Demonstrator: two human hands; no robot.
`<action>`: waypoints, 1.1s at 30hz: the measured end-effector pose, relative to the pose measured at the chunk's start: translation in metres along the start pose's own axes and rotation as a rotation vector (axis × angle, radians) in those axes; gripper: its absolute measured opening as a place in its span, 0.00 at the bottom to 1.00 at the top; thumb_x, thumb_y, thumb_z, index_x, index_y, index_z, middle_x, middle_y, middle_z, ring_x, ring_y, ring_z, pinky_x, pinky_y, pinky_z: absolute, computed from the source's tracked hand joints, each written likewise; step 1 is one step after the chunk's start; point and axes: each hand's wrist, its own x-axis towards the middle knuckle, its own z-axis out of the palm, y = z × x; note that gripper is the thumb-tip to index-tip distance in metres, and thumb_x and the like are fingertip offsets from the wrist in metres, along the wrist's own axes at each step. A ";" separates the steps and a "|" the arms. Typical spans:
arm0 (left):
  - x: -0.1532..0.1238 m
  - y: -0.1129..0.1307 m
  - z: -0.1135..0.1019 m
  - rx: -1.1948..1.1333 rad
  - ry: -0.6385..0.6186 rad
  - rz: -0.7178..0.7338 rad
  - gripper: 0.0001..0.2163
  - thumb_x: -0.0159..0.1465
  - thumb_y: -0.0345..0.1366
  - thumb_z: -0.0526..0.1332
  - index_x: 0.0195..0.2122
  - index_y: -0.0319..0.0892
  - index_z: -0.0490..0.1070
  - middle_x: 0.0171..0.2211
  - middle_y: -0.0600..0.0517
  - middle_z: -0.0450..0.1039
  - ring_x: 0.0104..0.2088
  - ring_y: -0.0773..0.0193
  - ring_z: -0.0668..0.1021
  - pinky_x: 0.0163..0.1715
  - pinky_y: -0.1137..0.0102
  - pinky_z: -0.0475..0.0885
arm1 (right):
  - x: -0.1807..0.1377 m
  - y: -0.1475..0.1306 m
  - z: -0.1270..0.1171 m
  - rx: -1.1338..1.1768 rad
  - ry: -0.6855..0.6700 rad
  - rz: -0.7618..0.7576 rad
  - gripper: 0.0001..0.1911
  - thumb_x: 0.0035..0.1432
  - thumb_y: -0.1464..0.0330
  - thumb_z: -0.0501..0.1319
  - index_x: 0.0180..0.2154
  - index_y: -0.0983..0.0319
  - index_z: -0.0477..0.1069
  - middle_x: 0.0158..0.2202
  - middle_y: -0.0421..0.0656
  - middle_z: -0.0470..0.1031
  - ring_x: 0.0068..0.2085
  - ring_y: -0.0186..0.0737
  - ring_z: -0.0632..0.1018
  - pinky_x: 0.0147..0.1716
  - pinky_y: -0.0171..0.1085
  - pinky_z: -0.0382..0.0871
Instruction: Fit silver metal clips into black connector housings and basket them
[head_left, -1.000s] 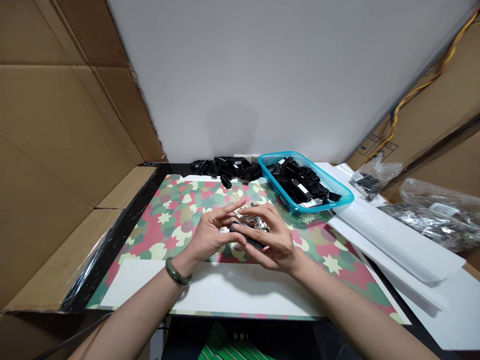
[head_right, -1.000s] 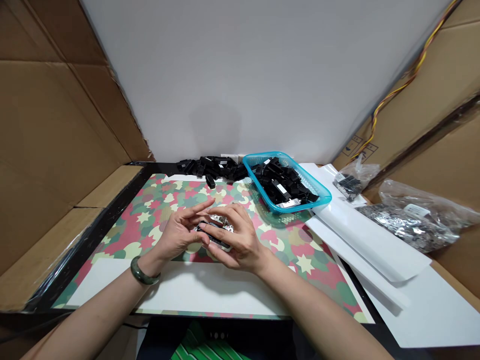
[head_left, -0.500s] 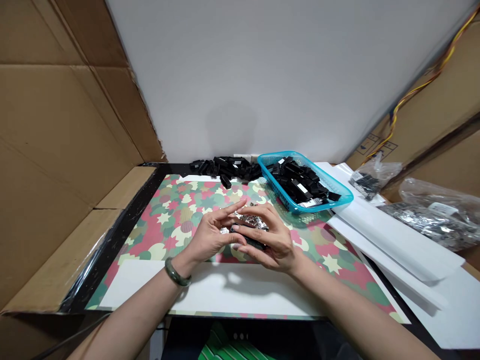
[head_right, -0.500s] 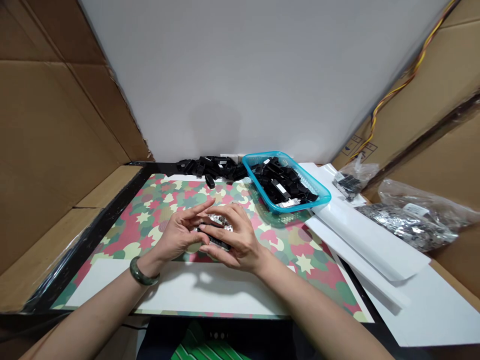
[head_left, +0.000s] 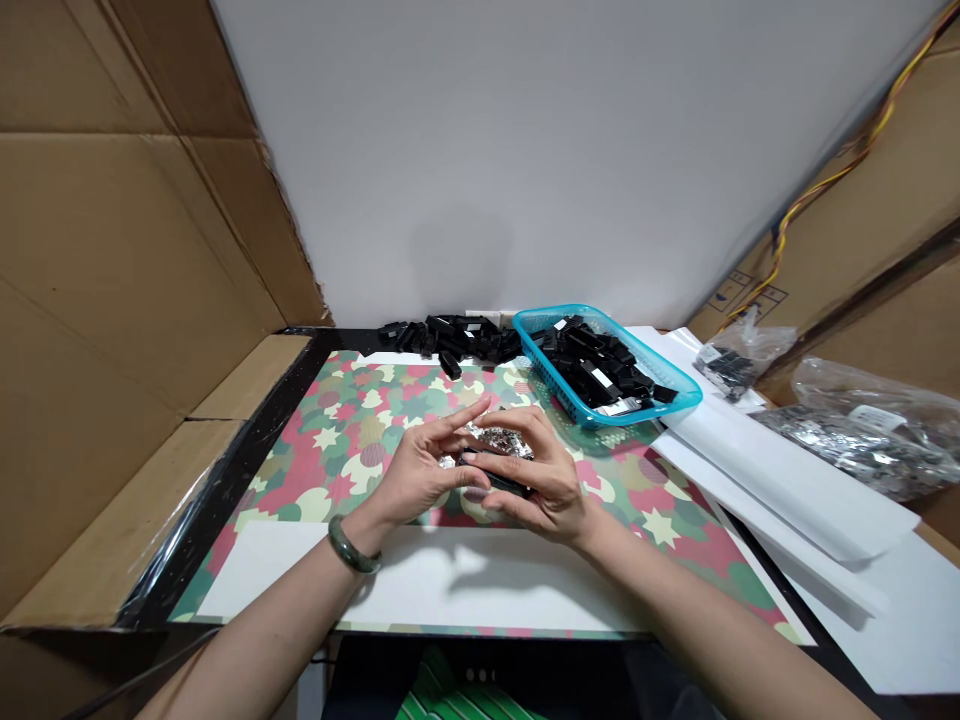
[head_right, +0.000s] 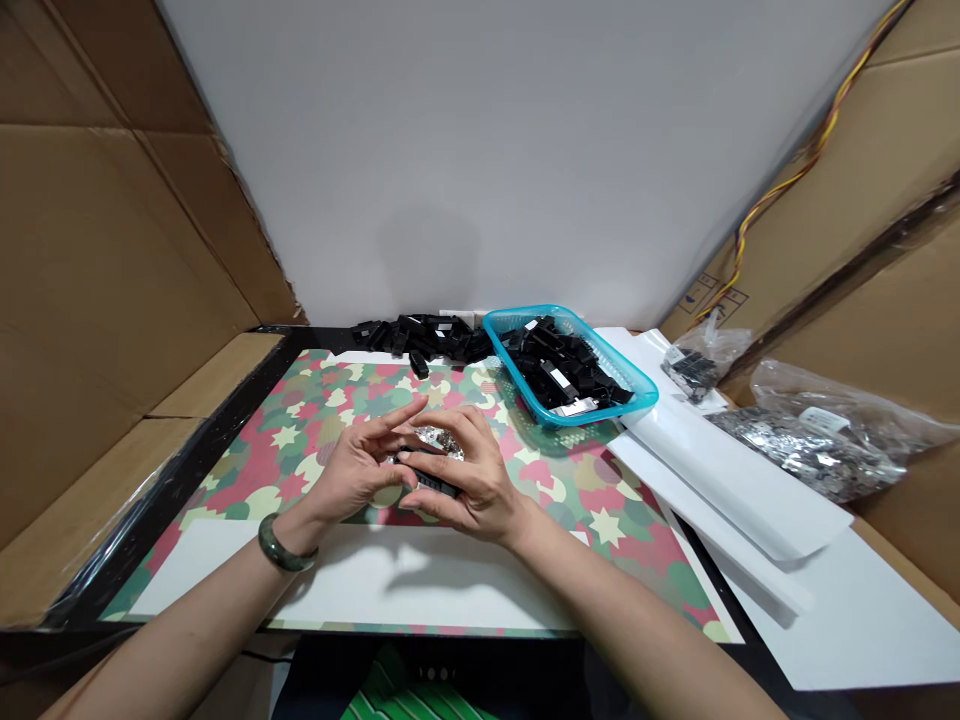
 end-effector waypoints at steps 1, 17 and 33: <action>0.000 0.000 0.000 0.003 0.001 0.004 0.34 0.50 0.31 0.74 0.59 0.52 0.70 0.42 0.50 0.82 0.38 0.60 0.81 0.41 0.68 0.77 | 0.000 0.000 0.000 0.000 -0.002 0.002 0.17 0.66 0.56 0.57 0.47 0.58 0.77 0.50 0.52 0.72 0.49 0.49 0.74 0.45 0.51 0.71; 0.006 0.001 0.000 -0.069 0.078 -0.055 0.39 0.46 0.32 0.76 0.61 0.43 0.68 0.27 0.56 0.77 0.29 0.68 0.76 0.37 0.72 0.75 | -0.005 0.003 0.011 0.084 0.071 0.116 0.17 0.57 0.72 0.63 0.50 0.58 0.75 0.45 0.49 0.69 0.42 0.41 0.76 0.38 0.43 0.77; 0.009 0.004 -0.007 0.097 0.164 0.054 0.13 0.46 0.33 0.76 0.34 0.41 0.82 0.37 0.46 0.82 0.38 0.56 0.82 0.39 0.65 0.80 | 0.000 0.002 0.007 -0.060 0.134 0.105 0.12 0.56 0.74 0.63 0.44 0.61 0.74 0.42 0.50 0.74 0.42 0.45 0.77 0.37 0.44 0.74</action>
